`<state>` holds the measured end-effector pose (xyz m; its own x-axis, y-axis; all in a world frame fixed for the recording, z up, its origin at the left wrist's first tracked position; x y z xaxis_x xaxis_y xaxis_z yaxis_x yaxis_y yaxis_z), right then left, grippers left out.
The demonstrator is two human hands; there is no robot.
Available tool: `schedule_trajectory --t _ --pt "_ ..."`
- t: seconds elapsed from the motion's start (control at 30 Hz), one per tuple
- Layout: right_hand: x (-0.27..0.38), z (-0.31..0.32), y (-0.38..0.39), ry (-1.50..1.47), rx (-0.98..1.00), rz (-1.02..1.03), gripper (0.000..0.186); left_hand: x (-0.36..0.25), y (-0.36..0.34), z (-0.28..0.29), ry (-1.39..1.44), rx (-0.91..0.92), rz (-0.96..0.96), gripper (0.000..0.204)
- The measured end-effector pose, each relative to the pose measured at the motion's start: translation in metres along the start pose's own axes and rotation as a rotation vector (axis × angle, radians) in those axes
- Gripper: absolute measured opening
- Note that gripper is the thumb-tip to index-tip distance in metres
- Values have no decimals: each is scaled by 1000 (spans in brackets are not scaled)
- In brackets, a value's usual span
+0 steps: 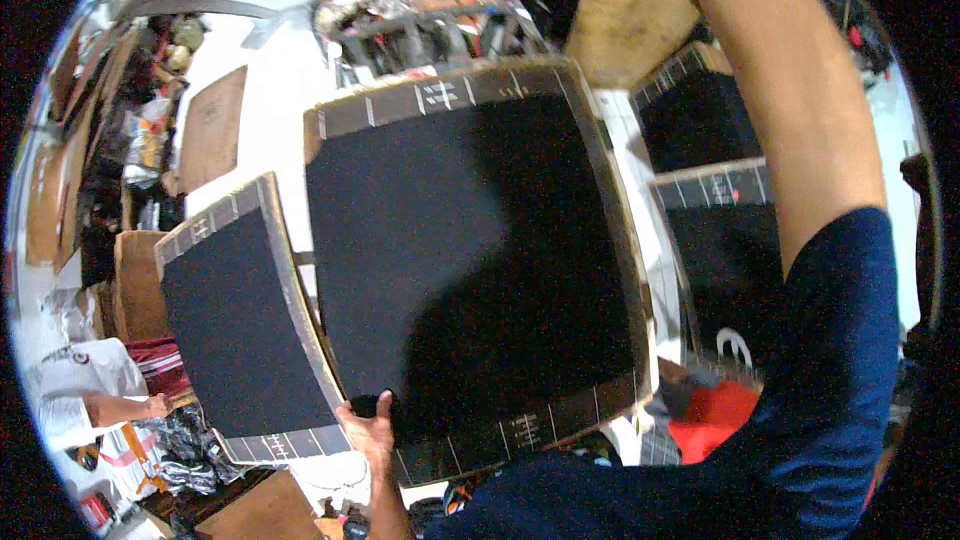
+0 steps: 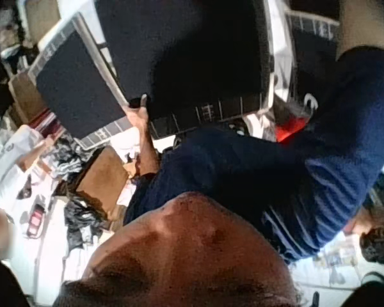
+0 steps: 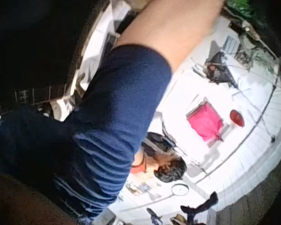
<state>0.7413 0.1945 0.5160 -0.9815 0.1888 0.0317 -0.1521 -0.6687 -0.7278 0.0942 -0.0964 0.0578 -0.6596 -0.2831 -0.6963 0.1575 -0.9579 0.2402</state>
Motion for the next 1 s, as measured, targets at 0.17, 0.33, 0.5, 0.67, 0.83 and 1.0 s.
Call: schedule_trajectory --t 0.17,0.33,0.5,0.67,0.83,1.0 --pt "17 13 25 -13 279 -105 69 19 -5 -19 -89 -39 -23 89" --pt "34 11 92 181 117 -53 80 -65 -35 -19 -168 -181 -375 89" --pt "51 -14 225 117 -105 68 70 -244 -113 -53 1125 245 -318 65" --pt "77 -61 382 122 302 11 56 -282 -137 -100 1483 219 457 94" --pt "75 -122 431 74 484 28 47 -193 -140 -122 1204 194 636 86" --pt "56 -153 404 40 674 62 42 -153 -172 -106 223 -495 -47 66"
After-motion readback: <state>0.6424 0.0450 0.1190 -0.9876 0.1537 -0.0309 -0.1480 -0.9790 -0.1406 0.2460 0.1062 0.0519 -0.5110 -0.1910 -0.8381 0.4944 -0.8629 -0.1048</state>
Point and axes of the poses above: each hand's wrist, its own y-axis away from the middle knuckle, its own z-axis out of the back of the hand, x = y × z, the point moved 3 cm from there along -y, towards the middle knuckle, and after that the axes turned 9 degrees about y, right-handed, at the moved point
